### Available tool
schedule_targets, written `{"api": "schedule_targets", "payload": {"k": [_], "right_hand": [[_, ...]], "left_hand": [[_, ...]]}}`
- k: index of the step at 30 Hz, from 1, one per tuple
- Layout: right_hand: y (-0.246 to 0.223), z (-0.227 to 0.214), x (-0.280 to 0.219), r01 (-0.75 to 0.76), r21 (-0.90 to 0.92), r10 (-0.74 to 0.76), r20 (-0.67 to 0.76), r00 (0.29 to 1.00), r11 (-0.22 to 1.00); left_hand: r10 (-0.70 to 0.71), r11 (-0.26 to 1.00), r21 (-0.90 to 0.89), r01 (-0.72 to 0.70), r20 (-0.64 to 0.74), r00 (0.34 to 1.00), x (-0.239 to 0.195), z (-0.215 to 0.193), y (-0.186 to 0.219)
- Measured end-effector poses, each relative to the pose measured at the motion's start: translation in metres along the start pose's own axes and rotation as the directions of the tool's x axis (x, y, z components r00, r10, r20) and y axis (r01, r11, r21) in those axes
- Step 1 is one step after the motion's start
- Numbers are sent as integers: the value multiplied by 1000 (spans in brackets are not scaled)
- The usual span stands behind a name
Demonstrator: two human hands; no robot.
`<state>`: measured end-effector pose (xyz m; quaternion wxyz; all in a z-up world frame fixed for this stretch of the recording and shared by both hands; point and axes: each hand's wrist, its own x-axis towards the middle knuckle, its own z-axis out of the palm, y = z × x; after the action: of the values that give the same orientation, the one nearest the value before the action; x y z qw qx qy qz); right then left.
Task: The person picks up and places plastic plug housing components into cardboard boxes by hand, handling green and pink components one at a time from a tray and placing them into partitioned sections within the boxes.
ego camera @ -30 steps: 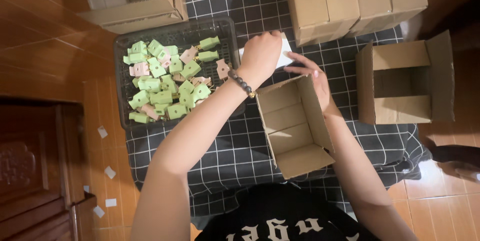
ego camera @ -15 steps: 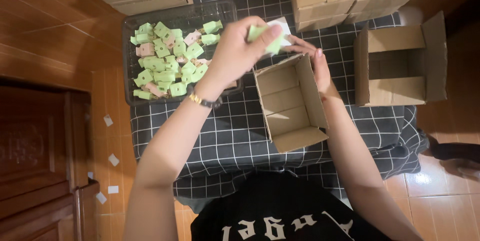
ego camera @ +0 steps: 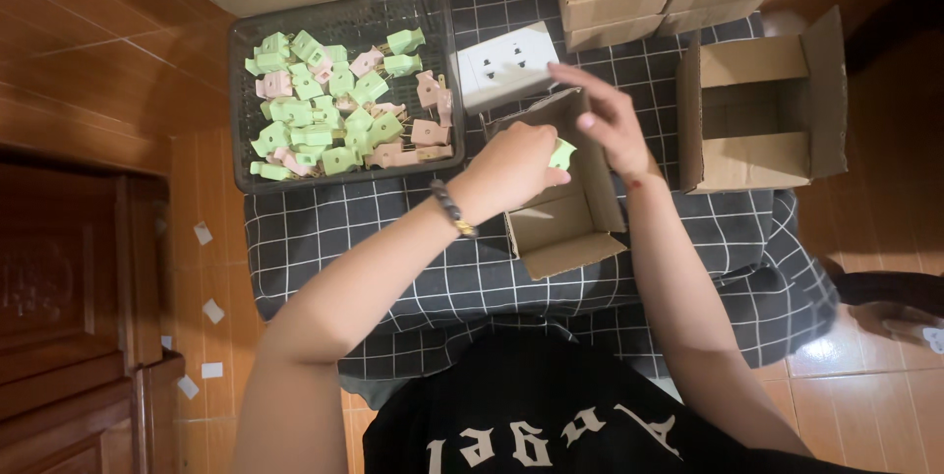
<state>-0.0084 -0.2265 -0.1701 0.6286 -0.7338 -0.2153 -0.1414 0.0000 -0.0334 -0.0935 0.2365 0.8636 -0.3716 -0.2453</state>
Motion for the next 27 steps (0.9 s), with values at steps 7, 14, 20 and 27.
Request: {"api": "schedule_targets", "payload": {"k": [7,14,20,27], "right_hand": [[-21,2,1,-134,123,131,30,991,983],[-4,-5,-5,-6,345,48,-113,992,939],[-11,-6,-7,7,192,10,-87,996,981],[-15,-5,-8,-32,167,51,-107,993,985]], "left_hand": [[9,998,68,-1,-116,993,-7,-8,20],[-2,988,154,21,-129,992,34,24,-29],[-102,993,-70,93,-151,983,60,44,-28],[-195,981,-8,196,-112,974,56,47,-30]]}}
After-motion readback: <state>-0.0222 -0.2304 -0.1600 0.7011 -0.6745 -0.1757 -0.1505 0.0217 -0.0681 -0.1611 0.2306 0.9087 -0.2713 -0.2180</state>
